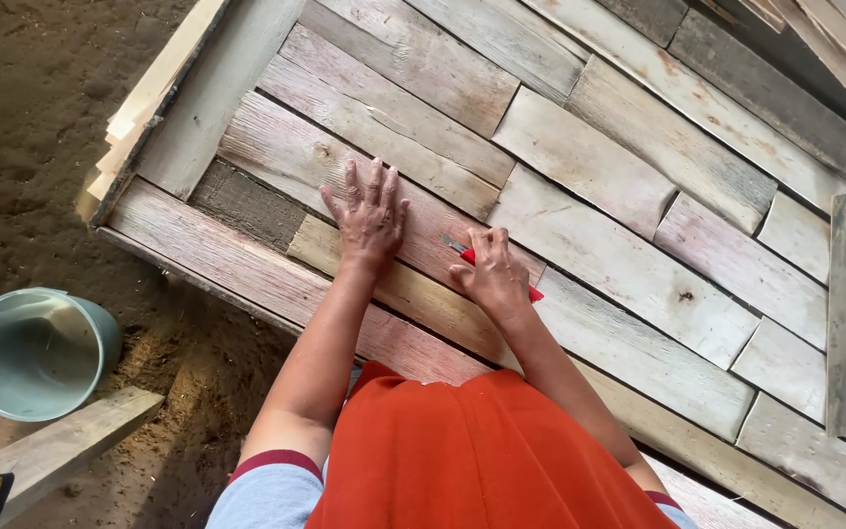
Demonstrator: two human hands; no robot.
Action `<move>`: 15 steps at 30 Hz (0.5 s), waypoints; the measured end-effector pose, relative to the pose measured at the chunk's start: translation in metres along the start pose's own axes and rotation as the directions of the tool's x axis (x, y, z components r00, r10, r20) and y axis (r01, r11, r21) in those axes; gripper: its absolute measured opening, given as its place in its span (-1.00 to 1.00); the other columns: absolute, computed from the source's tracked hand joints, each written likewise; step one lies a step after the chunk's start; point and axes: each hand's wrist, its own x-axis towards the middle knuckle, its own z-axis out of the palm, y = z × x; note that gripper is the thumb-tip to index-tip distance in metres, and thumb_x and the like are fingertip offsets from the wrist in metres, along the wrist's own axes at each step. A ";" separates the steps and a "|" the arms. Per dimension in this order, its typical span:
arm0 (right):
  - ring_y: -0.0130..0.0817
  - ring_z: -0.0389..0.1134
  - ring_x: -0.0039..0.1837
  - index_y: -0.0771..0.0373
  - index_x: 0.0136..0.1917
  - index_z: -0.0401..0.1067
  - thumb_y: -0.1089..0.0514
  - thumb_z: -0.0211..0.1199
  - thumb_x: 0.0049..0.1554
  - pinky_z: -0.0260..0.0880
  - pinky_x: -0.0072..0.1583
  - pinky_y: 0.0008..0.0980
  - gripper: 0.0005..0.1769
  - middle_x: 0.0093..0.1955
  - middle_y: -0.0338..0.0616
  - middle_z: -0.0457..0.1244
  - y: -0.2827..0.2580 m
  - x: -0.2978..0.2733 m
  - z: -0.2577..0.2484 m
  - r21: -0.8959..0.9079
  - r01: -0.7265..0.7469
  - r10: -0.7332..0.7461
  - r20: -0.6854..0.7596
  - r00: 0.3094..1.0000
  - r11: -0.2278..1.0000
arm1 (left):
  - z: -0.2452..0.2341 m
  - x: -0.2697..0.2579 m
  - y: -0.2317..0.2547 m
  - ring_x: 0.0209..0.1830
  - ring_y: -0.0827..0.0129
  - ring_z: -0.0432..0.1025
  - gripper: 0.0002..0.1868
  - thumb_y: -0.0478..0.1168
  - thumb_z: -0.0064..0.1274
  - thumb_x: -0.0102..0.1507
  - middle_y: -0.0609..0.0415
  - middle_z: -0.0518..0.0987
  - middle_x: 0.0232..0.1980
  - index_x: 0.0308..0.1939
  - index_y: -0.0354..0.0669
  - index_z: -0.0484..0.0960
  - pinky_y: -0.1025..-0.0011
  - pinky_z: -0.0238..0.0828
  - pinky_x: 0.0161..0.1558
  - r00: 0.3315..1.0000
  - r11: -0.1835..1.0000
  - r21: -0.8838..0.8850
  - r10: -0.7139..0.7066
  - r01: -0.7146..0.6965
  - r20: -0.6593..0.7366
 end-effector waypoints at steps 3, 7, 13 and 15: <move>0.26 0.46 0.01 0.00 0.38 0.26 -0.22 0.46 -0.01 0.51 0.02 0.37 -0.22 0.25 -0.13 0.06 0.001 0.002 0.004 -0.005 -0.006 0.006 -0.002 1.000 1.000 | 0.005 0.000 -0.002 0.66 -0.10 -0.31 -0.42 0.20 -0.33 0.45 0.12 0.16 0.62 0.52 0.20 0.30 -0.56 -0.45 0.38 1.000 1.000 0.010 0.007 -0.007 -0.026; 0.26 0.46 0.01 0.00 0.38 0.26 -0.24 0.44 0.00 0.51 0.00 0.36 -0.22 0.24 -0.15 0.06 0.005 0.001 0.007 -0.010 0.007 -0.007 -0.016 1.000 1.000 | 0.007 0.000 -0.004 0.65 -0.12 -0.28 -0.42 0.19 -0.29 0.44 0.10 0.16 0.62 0.51 0.17 0.30 -0.59 -0.41 0.36 0.998 1.000 0.003 0.025 -0.025 -0.059; 0.26 0.47 -0.02 0.01 0.39 0.26 -0.26 0.44 0.00 0.51 -0.03 0.36 -0.21 0.24 -0.12 0.06 0.002 0.000 0.003 -0.032 0.001 -0.001 -0.010 1.000 0.999 | 0.007 0.000 -0.004 0.65 -0.12 -0.23 -0.43 0.20 -0.31 0.44 0.12 0.21 0.59 0.48 0.18 0.35 -0.59 -0.36 0.35 0.995 0.999 0.010 0.031 -0.030 -0.094; 0.25 0.47 -0.02 0.02 0.38 0.25 -0.26 0.44 -0.01 0.52 -0.05 0.34 -0.20 0.24 -0.11 0.07 0.002 0.000 0.001 -0.007 0.016 -0.016 -0.016 1.000 1.000 | 0.010 0.000 -0.005 0.64 -0.14 -0.18 -0.43 0.20 -0.25 0.43 0.10 0.23 0.58 0.48 0.18 0.35 -0.60 -0.33 0.34 0.992 0.999 0.005 0.036 -0.036 -0.119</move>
